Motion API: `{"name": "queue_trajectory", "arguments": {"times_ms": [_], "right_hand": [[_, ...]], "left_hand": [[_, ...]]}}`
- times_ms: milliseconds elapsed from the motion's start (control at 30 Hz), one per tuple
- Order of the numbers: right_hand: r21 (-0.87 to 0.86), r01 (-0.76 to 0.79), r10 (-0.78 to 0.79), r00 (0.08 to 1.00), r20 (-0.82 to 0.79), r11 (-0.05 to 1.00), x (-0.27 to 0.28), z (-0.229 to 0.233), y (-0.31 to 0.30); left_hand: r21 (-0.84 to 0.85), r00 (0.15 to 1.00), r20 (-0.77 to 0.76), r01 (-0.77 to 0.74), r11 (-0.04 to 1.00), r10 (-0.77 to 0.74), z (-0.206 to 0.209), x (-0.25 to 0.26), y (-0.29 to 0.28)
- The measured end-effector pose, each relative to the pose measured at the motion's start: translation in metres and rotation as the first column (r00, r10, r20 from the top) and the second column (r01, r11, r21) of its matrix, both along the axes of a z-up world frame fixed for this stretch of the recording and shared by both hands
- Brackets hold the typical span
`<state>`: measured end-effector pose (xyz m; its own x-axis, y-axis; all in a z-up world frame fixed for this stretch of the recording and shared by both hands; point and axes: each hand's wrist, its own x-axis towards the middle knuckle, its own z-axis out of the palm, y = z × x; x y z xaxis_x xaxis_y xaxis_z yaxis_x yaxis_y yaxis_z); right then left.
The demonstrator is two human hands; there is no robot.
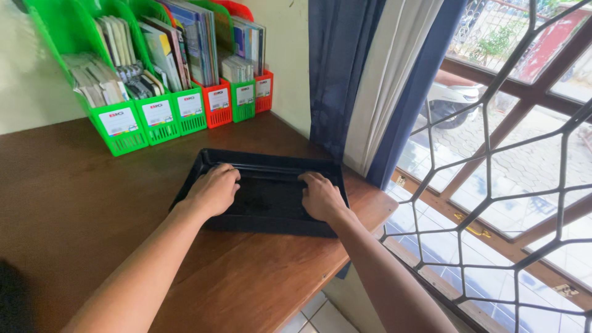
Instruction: The person assembles a black plastic shelving unit on a wooden table. They insert vertical poles into the base, place perforated trays onto the frame, and adjust the components to fit securely.
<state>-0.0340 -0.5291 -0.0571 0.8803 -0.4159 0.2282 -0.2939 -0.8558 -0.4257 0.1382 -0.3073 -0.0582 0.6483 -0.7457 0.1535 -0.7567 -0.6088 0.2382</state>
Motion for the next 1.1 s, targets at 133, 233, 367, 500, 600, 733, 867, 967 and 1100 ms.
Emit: {"name": "queue_trajectory", "arguments": {"times_ms": [133,233,367,500,600,733,867,967,1100], "right_hand": [[-0.095,-0.04,0.038,0.999,-0.017,0.995,0.009,-0.017,-0.007],[-0.117,-0.014,0.009,0.999,-0.045,0.993,0.015,-0.02,-0.004],[-0.123,-0.002,-0.007,0.997,-0.078,0.992,0.016,-0.012,-0.003],[-0.139,-0.004,-0.007,0.997,-0.073,0.99,0.013,-0.007,0.0],[-0.05,0.046,-0.053,0.987,-0.153,0.998,0.011,-0.003,0.002],[-0.16,0.036,-0.03,0.999,0.038,0.986,0.007,0.007,0.007],[-0.281,-0.007,0.075,0.97,0.232,0.96,0.015,0.029,0.024],[-0.294,-0.06,0.154,0.938,0.309,0.954,0.024,0.044,0.049],[-0.272,-0.147,0.231,0.922,0.31,0.951,0.04,0.056,0.094]], "left_hand": [[0.12,0.998,0.017,-0.061,0.991,0.06,-0.019,0.02,-0.009],[0.235,0.98,-0.106,-0.141,0.962,0.169,-0.028,0.025,-0.006],[0.24,0.99,-0.016,-0.132,0.962,0.139,-0.022,0.026,-0.003],[0.199,0.99,-0.002,-0.14,0.97,0.143,-0.015,0.021,0.003],[0.211,0.993,0.073,-0.109,0.971,0.095,-0.009,0.017,0.007],[0.01,0.982,0.188,0.015,1.0,-0.017,0.007,0.012,0.02],[-0.151,0.942,0.335,0.026,0.988,0.026,0.035,0.005,0.06],[-0.255,0.909,0.403,0.001,0.967,0.106,0.052,-0.002,0.104],[-0.337,0.911,0.353,-0.088,0.938,0.212,0.063,-0.011,0.169]]}}
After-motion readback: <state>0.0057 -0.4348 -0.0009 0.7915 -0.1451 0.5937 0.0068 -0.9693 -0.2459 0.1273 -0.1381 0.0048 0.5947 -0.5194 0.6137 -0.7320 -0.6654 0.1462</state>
